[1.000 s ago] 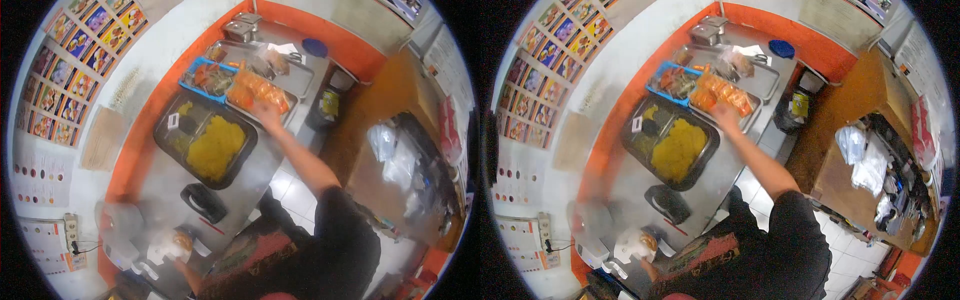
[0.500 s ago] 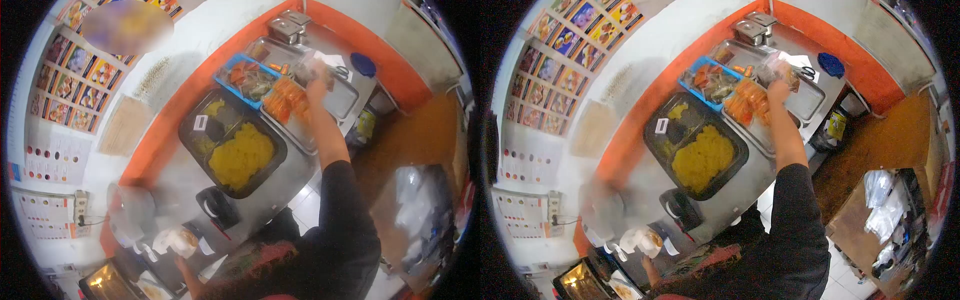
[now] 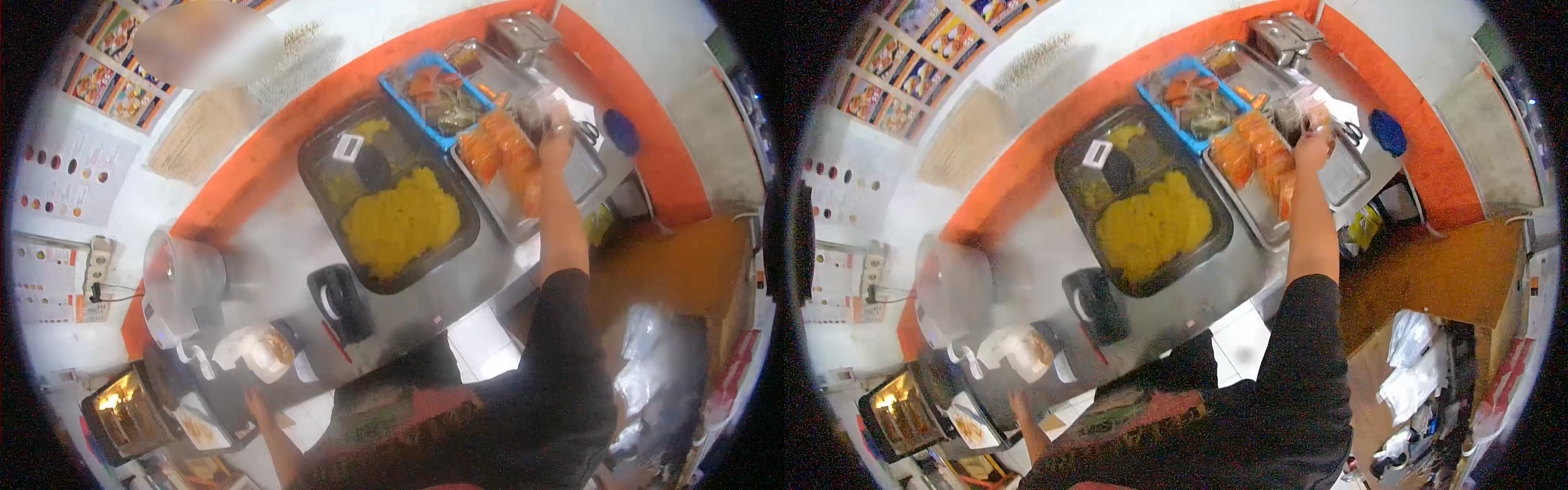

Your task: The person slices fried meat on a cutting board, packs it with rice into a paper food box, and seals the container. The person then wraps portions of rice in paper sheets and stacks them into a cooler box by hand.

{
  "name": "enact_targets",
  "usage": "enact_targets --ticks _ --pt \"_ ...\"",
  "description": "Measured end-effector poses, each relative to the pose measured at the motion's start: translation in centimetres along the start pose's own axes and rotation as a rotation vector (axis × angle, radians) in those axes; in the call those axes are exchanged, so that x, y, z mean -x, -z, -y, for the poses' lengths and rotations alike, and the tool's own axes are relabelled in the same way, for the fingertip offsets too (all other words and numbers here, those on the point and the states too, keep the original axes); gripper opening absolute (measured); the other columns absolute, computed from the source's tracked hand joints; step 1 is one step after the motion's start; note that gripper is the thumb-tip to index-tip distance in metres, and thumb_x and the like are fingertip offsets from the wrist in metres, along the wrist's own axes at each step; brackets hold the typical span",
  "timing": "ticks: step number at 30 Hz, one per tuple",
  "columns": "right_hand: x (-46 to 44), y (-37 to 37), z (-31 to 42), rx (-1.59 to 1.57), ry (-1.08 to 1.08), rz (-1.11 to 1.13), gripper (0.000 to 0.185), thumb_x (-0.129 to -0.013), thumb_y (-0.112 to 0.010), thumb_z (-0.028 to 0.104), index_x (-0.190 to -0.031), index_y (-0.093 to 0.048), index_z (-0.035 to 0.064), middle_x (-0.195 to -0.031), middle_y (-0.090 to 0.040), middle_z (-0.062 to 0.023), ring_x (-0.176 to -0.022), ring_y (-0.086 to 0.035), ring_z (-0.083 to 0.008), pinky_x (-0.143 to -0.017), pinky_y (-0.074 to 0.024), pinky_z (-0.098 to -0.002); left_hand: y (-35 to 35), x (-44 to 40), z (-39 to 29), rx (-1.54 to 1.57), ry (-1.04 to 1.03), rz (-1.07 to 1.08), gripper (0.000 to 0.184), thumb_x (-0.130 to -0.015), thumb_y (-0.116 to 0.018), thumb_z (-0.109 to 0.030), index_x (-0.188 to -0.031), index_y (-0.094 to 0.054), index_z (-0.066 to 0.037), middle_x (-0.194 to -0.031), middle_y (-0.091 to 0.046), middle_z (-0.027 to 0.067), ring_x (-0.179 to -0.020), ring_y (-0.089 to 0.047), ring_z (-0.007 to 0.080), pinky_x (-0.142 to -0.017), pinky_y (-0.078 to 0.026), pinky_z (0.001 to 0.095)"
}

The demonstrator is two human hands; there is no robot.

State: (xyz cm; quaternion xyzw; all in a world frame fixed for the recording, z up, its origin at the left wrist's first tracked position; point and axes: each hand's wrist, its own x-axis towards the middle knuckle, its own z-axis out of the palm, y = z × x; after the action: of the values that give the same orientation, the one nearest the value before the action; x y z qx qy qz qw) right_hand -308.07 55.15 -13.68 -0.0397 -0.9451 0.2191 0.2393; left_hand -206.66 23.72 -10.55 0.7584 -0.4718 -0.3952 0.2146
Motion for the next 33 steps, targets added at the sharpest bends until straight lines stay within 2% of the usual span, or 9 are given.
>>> enact_targets --ticks 3,7,9,11,17,23,27,29,33 --pt "-0.6 1.2 -0.9 -0.111 0.007 0.087 0.017 -0.087 -0.068 0.027 -0.098 -0.074 0.0159 -0.092 -0.072 -0.0099 -0.086 -0.069 -0.0286 -0.076 -0.0561 -0.0427 1.1 -3.1 5.1 0.340 -0.054 0.065 0.053 -0.094 -0.059 -0.026 -0.140 -0.043 -0.003 -0.121 -0.058 0.0120 -0.105 -0.056 0.0260 -0.089 -0.047 0.0388" --pt "2.0 10.0 3.2 -1.277 -0.384 0.350 0.019 -0.093 -0.064 0.015 -0.109 -0.065 0.0060 -0.096 -0.068 -0.0050 -0.085 -0.066 -0.0180 -0.071 -0.0550 -0.0327 0.1 -4.0 7.1 0.315 -0.084 -0.080 0.042 -0.096 -0.057 -0.028 -0.130 -0.054 -0.004 -0.111 -0.061 0.0110 -0.097 -0.058 0.0234 -0.084 -0.047 0.0388" --pt "6.3 15.0 5.9 -1.519 -0.499 0.464 0.021 -0.094 -0.063 0.012 -0.113 -0.061 0.0039 -0.100 -0.067 -0.0036 -0.087 -0.065 -0.0148 -0.070 -0.0540 -0.0294 0.6 -3.3 4.4 -0.163 -0.168 0.087 0.064 -0.098 -0.056 -0.028 -0.150 -0.029 -0.002 -0.141 -0.045 0.0177 -0.123 -0.050 0.0276 -0.102 -0.043 0.0386" --pt "11.1 17.6 8.1 -1.727 -0.401 0.842 0.028 -0.093 -0.065 0.010 -0.119 -0.057 0.0059 -0.109 -0.065 -0.0049 -0.092 -0.065 -0.0155 -0.072 -0.0535 -0.0295 -0.3 -1.1 -0.2 0.192 -0.025 0.062 0.062 -0.099 -0.054 -0.028 -0.150 -0.030 -0.002 -0.141 -0.046 0.0181 -0.125 -0.050 0.0276 -0.104 -0.042 0.0379" --pt "35.5 29.8 19.8 -1.569 -0.432 1.486 0.026 -0.088 -0.065 -0.001 -0.112 -0.060 0.0062 -0.109 -0.066 -0.0074 -0.099 -0.065 -0.0170 -0.089 -0.0537 -0.0327 -0.3 -2.7 -7.2 -0.033 -0.445 -0.392 0.060 -0.090 -0.061 -0.012 -0.145 -0.040 0.000 -0.146 -0.042 0.0213 -0.127 -0.048 0.0287 -0.108 -0.037 0.0381" --pt "58.2 32.9 26.5 -0.904 -0.361 2.028 0.034 -0.085 -0.071 0.006 -0.117 -0.061 0.0010 -0.106 -0.065 -0.0044 -0.084 -0.061 -0.0125 -0.072 -0.0503 -0.0277 0.9 -2.1 -13.8 -0.051 -0.625 -0.059 0.057 -0.084 -0.065 -0.009 -0.140 -0.052 -0.010 -0.129 -0.060 0.0044 -0.088 -0.053 0.0181 -0.084 -0.043 0.0324" --pt "62.6 31.9 30.3 -0.957 -0.399 1.756 0.040 -0.085 -0.070 0.006 -0.122 -0.059 0.0005 -0.108 -0.065 -0.0068 -0.085 -0.061 -0.0151 -0.075 -0.0507 -0.0303 1.2 -1.9 -14.4 -0.026 -0.626 0.096 0.039 -0.085 -0.066 -0.010 -0.124 -0.065 -0.011 -0.110 -0.068 0.0020 -0.084 -0.056 0.0198 -0.082 -0.045 0.0343" --pt "63.8 29.7 29.5 -0.766 0.159 1.116 0.048 -0.084 -0.069 0.007 -0.130 -0.056 0.0078 -0.099 -0.065 -0.0088 -0.081 -0.062 -0.0148 -0.066 -0.0514 -0.0293 0.8 -2.6 -12.6 -0.177 -0.859 0.079 0.026 -0.083 -0.069 -0.007 -0.108 -0.073 -0.010 -0.110 -0.069 0.0048 -0.081 -0.057 0.0209 -0.076 -0.047 0.0310" --pt "62.3 30.7 32.5 -0.839 0.647 0.775 0.045 -0.081 -0.069 0.005 -0.125 -0.060 0.0094 -0.100 -0.065 -0.0096 -0.079 -0.063 -0.0176 -0.070 -0.0515 -0.0308 1.2 -0.9 -10.0 -0.167 -1.118 -0.011 0.020 -0.078 -0.070 -0.006 -0.097 -0.075 -0.009 -0.108 -0.069 0.0068 -0.083 -0.059 0.0268 -0.079 -0.048 0.0370"
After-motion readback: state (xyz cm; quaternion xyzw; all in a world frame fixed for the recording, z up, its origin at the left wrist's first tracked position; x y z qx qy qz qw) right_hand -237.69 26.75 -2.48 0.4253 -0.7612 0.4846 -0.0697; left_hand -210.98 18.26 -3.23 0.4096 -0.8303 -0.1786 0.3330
